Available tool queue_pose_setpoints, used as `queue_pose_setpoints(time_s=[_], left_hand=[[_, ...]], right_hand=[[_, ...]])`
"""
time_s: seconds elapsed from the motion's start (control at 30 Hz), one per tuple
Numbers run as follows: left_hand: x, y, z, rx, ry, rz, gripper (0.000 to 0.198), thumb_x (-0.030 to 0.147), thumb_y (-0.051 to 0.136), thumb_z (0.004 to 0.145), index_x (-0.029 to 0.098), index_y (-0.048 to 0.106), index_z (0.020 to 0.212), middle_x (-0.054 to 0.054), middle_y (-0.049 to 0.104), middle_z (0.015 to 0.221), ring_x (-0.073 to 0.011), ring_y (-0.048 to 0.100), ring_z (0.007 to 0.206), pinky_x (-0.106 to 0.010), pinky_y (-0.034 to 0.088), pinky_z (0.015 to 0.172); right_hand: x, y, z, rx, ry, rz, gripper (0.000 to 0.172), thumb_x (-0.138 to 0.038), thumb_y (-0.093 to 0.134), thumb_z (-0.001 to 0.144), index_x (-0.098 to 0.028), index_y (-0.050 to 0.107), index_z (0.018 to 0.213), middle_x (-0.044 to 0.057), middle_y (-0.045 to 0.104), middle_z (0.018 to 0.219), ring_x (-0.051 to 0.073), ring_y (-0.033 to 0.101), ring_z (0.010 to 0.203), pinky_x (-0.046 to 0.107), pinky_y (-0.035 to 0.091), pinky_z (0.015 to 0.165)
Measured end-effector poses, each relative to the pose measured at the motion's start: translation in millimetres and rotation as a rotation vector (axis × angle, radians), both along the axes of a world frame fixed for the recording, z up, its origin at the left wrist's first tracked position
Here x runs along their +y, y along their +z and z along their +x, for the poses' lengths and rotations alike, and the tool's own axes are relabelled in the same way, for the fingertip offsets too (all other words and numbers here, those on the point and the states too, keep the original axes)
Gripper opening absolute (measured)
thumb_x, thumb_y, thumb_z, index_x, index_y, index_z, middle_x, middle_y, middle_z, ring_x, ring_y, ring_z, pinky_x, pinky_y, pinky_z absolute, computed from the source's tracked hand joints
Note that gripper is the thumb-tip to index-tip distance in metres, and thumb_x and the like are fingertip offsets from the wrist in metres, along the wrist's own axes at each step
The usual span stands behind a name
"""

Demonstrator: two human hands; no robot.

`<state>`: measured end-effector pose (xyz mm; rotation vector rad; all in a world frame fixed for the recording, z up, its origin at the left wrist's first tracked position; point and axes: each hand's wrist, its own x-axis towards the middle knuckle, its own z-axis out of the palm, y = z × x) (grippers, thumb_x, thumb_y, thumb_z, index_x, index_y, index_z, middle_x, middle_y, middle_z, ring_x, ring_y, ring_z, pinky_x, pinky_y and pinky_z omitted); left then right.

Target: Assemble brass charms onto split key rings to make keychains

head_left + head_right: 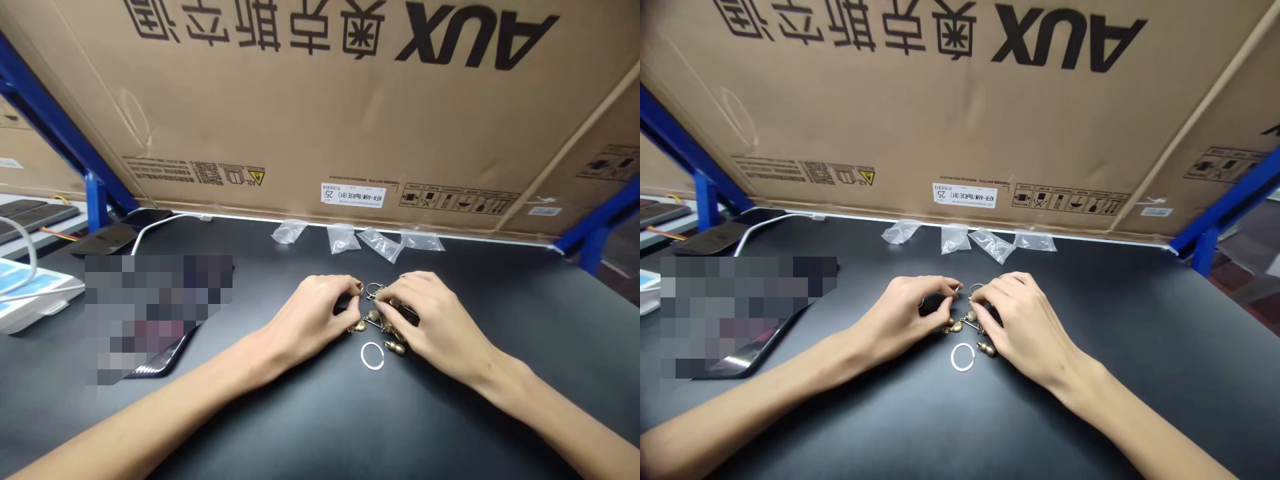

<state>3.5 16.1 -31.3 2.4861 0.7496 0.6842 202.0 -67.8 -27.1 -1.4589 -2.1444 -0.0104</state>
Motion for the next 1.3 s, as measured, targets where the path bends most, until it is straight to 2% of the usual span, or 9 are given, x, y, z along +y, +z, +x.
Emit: queue_pose_setpoints(time_s=[0.17, 0.4, 0.53, 0.73, 0.9, 1.03, 1.13, 1.23, 1.3], left_hand=[[0.3, 2.7, 0.2, -0.016, 0.068, 0.039, 0.009, 0.017, 0.056, 0.084, 0.019, 0.063, 0.079, -0.004, 0.076, 0.09, -0.0208, 0.071, 0.085, -0.035, 0.052, 0.083], [0.1, 3.7, 0.4, -0.043, 0.083, 0.084, 0.007, 0.018, 0.058, 0.082, 0.019, 0.063, 0.078, -0.004, 0.076, 0.091, -0.0209, 0.07, 0.084, -0.035, 0.052, 0.082], [-0.4, 2.5, -0.5, -0.057, 0.06, 0.103, 0.006, 0.018, 0.058, 0.083, 0.019, 0.063, 0.079, -0.004, 0.077, 0.093, -0.0203, 0.069, 0.084, -0.033, 0.051, 0.08], [-1.4, 1.7, -1.9, -0.043, -0.055, 0.192, 0.006, 0.015, 0.06, 0.082, 0.02, 0.061, 0.085, -0.002, 0.076, 0.097, -0.017, 0.066, 0.082, -0.032, 0.049, 0.082], [-2.8, 1.2, 0.1, -0.031, -0.108, 0.251, 0.007, 0.013, 0.057, 0.084, 0.019, 0.06, 0.083, -0.003, 0.076, 0.096, -0.0156, 0.065, 0.078, -0.031, 0.048, 0.081], [-4.8, 1.6, -0.2, -0.043, -0.096, 0.259, 0.006, 0.014, 0.057, 0.084, 0.018, 0.062, 0.083, -0.004, 0.076, 0.093, -0.0166, 0.065, 0.076, -0.032, 0.049, 0.079], [-8.3, 2.5, -0.2, -0.055, -0.054, 0.163, 0.006, 0.016, 0.058, 0.084, 0.018, 0.062, 0.081, -0.004, 0.075, 0.091, -0.0189, 0.065, 0.079, -0.033, 0.049, 0.078], [-13.1, 4.2, 1.7, -0.107, 0.003, -0.065, 0.008, 0.017, 0.056, 0.086, 0.019, 0.062, 0.079, -0.001, 0.074, 0.088, -0.0185, 0.065, 0.082, -0.033, 0.049, 0.079], [-16.4, 5.8, 3.4, -0.162, 0.027, -0.23, 0.011, 0.018, 0.055, 0.087, 0.019, 0.061, 0.078, 0.001, 0.072, 0.081, -0.016, 0.064, 0.077, -0.029, 0.049, 0.076]], right_hand=[[-0.4, 0.6, 0.4, -0.069, 0.073, -0.033, 0.014, -0.022, 0.055, 0.096, -0.021, 0.069, 0.098, 0.004, 0.073, 0.096, 0.02, 0.065, 0.089, 0.041, 0.044, 0.092], [1.3, -5.7, 0.5, -0.273, 0.132, 0.046, 0.018, -0.014, 0.051, 0.097, -0.018, 0.069, 0.1, 0.005, 0.071, 0.094, 0.022, 0.062, 0.092, 0.041, 0.041, 0.093], [1.1, -2.6, 1.5, -0.157, 0.047, 0.131, 0.017, -0.02, 0.05, 0.099, -0.018, 0.067, 0.097, 0.004, 0.071, 0.094, 0.02, 0.062, 0.088, 0.039, 0.041, 0.091], [-2.0, 4.7, 0.5, 0.104, -0.105, 0.01, 0.011, -0.026, 0.056, 0.097, -0.024, 0.067, 0.096, 0.0, 0.07, 0.091, 0.017, 0.062, 0.082, 0.033, 0.046, 0.079], [-5.6, 6.2, -5.3, 0.145, -0.093, -0.018, 0.011, -0.026, 0.057, 0.096, -0.024, 0.068, 0.094, -0.001, 0.07, 0.088, 0.017, 0.062, 0.08, 0.031, 0.047, 0.076], [-7.0, 2.4, -7.9, 0.104, -0.032, 0.07, 0.01, -0.022, 0.056, 0.096, -0.021, 0.067, 0.096, 0.001, 0.071, 0.091, 0.017, 0.063, 0.081, 0.032, 0.046, 0.077], [-6.2, -0.7, -7.9, 0.005, 0.039, 0.245, 0.01, -0.017, 0.056, 0.096, -0.017, 0.066, 0.096, 0.004, 0.071, 0.09, 0.018, 0.062, 0.081, 0.033, 0.046, 0.078], [-5.0, -1.2, -8.3, -0.185, 0.07, 0.432, 0.011, -0.012, 0.056, 0.095, -0.013, 0.066, 0.097, 0.007, 0.071, 0.087, 0.02, 0.063, 0.082, 0.035, 0.047, 0.079], [-4.5, 0.0, -9.2, -0.306, 0.083, 0.505, 0.013, -0.009, 0.056, 0.094, -0.012, 0.068, 0.097, 0.008, 0.072, 0.086, 0.021, 0.063, 0.083, 0.036, 0.047, 0.08]])
